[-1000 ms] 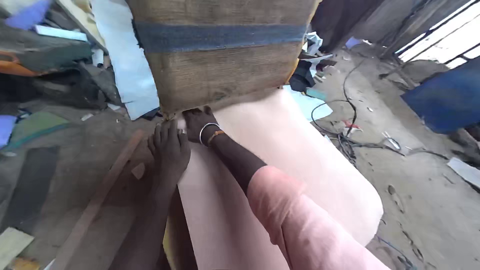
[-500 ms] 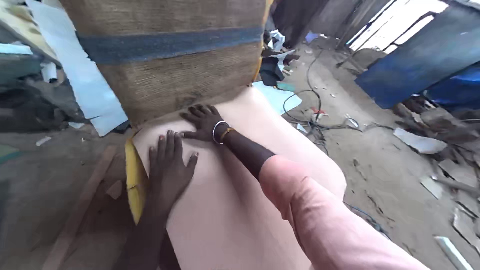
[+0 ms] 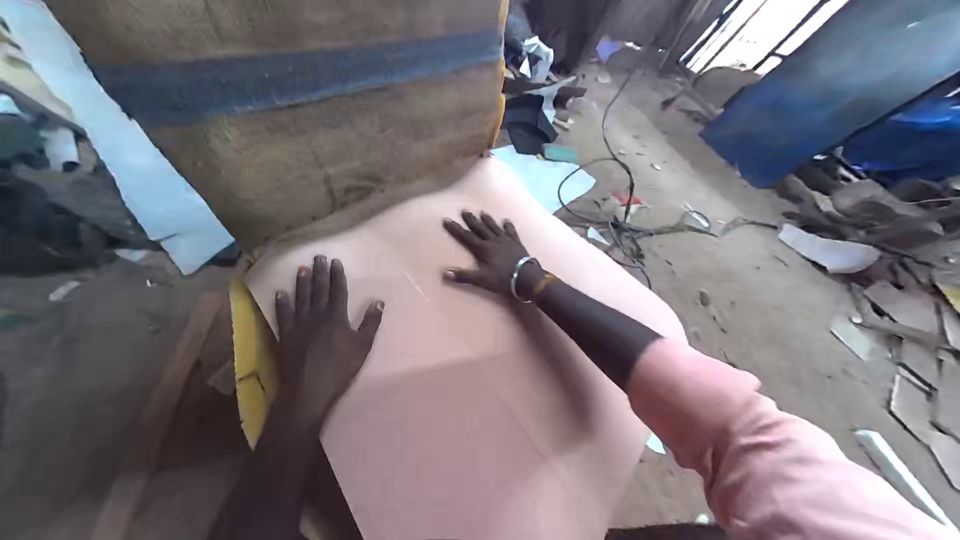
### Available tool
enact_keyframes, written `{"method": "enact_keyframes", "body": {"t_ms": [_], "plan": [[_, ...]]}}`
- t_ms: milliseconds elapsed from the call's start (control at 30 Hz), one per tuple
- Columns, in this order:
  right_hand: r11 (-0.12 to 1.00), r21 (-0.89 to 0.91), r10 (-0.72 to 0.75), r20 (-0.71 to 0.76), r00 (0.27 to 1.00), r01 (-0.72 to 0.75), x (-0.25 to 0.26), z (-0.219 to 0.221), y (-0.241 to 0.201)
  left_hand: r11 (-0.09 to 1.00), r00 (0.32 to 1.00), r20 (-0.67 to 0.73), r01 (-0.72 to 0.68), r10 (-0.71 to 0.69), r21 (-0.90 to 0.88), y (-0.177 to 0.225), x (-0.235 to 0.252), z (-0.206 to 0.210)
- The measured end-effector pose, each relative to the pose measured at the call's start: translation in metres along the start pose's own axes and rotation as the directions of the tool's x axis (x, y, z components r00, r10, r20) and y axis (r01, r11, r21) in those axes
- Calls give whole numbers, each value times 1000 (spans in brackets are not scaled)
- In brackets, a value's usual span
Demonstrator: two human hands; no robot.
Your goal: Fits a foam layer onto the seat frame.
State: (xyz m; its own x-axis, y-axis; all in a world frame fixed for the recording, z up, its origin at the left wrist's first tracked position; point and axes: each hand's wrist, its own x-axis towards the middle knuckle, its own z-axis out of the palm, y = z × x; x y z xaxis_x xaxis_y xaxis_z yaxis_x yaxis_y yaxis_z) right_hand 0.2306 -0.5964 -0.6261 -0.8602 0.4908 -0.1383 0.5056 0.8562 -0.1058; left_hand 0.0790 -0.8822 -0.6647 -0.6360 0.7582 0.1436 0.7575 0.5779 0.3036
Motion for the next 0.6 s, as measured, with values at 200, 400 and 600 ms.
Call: {"method": "enact_keyframes", "body": {"t_ms": [200,400,600], "plan": [[999,-17,30,-40,999,-31,-7,7,2,991,992,93,-96,88,89,53,-40,-2],[997,18,75,-81,994,-74,-14,8,-3,985,980,130,-162,153,62,52,-49,-4],[998,-8,-68,-122,990,67,-124,41,-29,983,969,182,-180,169,44,76,-110,-5]]}}
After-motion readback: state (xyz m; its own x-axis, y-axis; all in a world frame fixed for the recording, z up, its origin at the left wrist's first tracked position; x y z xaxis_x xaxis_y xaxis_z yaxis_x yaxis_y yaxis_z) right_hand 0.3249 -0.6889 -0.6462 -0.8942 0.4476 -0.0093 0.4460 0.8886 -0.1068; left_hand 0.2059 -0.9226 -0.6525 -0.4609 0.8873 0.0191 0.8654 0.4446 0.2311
